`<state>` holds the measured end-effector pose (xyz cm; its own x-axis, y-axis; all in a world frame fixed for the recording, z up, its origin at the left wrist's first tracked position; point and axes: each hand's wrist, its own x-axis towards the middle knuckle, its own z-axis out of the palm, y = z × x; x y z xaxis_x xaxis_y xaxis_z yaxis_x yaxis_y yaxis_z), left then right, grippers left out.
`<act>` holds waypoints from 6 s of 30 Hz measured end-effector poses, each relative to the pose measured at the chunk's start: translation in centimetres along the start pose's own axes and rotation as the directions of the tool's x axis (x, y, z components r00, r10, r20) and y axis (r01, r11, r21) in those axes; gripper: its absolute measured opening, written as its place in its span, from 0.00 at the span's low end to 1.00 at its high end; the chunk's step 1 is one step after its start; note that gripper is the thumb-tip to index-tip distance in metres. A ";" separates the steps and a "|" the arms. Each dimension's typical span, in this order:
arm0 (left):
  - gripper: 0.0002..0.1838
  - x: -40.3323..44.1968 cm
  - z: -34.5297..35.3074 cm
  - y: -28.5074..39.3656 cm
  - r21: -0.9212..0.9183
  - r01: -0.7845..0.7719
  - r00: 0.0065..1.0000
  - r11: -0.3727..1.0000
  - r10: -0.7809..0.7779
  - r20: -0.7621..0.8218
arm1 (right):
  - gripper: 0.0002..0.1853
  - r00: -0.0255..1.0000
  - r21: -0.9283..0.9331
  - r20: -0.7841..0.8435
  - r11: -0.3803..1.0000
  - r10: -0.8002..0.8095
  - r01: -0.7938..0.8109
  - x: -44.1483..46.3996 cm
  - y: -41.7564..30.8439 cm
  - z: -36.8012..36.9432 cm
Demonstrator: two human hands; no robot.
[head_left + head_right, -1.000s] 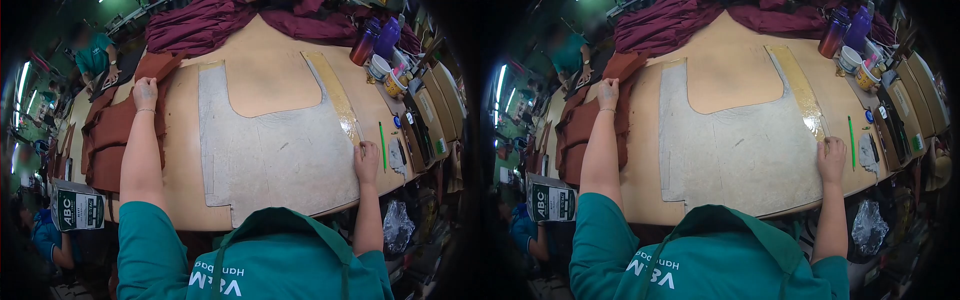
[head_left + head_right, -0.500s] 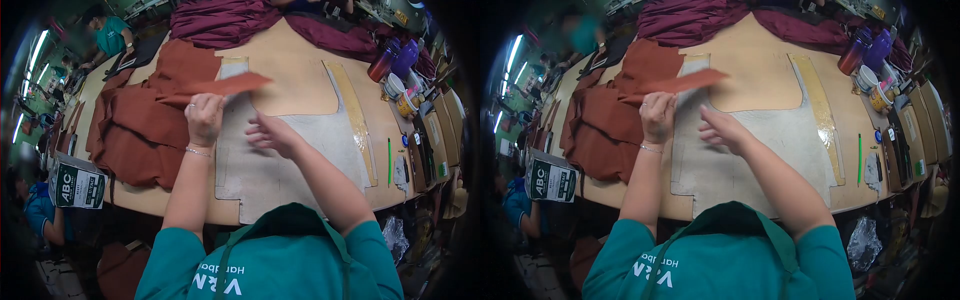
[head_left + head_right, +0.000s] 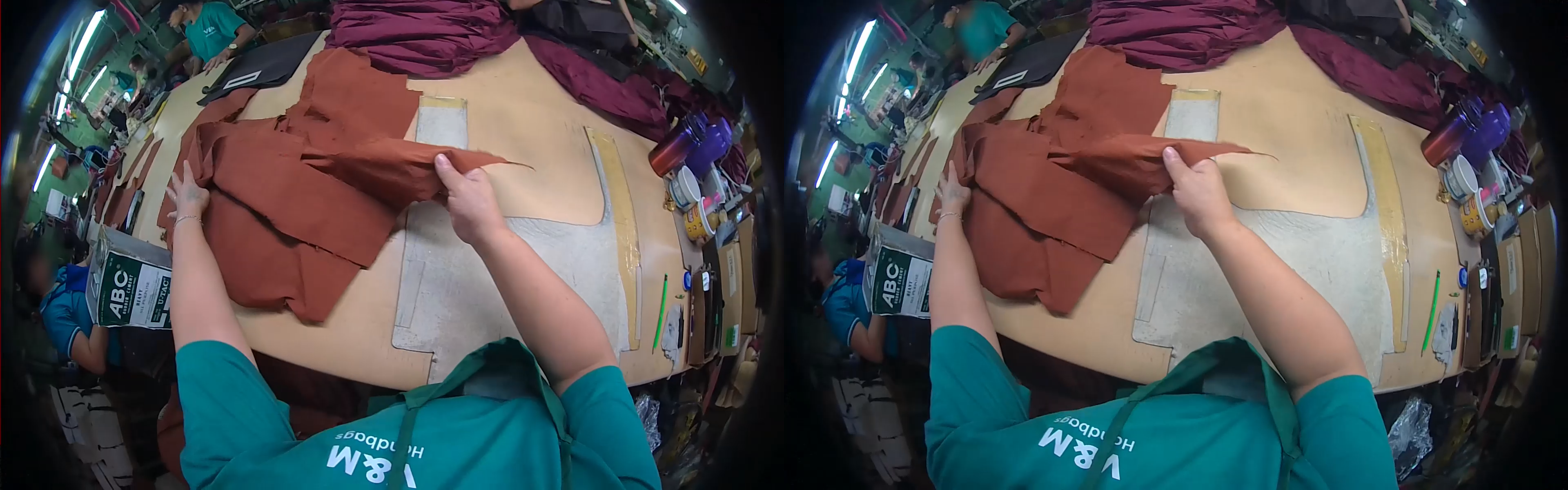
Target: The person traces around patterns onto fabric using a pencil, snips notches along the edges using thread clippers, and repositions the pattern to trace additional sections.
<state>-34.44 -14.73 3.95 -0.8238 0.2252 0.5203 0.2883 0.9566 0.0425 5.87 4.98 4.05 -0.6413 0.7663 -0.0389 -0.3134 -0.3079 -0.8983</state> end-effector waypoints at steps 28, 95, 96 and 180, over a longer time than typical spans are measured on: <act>0.14 7.7 5.9 -13.0 -0.087 -0.450 0.886 0.889 0.456 0.080 | 0.14 0.784 0.011 -0.563 0.947 -0.260 0.321 7.2 -9.6 -10.6; 0.30 -13.0 -9.5 6.9 -0.292 -0.556 0.779 0.778 0.610 0.143 | 0.30 0.789 -0.918 0.029 -0.329 -0.614 -0.223 -10.3 -3.8 -23.7; 0.28 -14.8 -10.8 8.6 -0.420 -0.640 0.712 0.643 0.702 -0.011 | 0.28 0.791 -0.926 0.033 -0.317 -0.610 -0.205 -10.8 -3.9 -23.2; 0.15 -27.7 -23.0 13.3 -0.389 0.889 0.428 -0.242 0.743 0.514 | 0.09 0.706 -0.629 -0.465 0.761 -0.534 0.162 -28.1 -18.4 -18.9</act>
<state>3.38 -12.51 9.71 -0.3890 0.9026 -0.1845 -0.6123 -0.1037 0.7838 42.89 -0.27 13.37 0.0403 0.9677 0.2489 0.0982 0.2440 -0.9648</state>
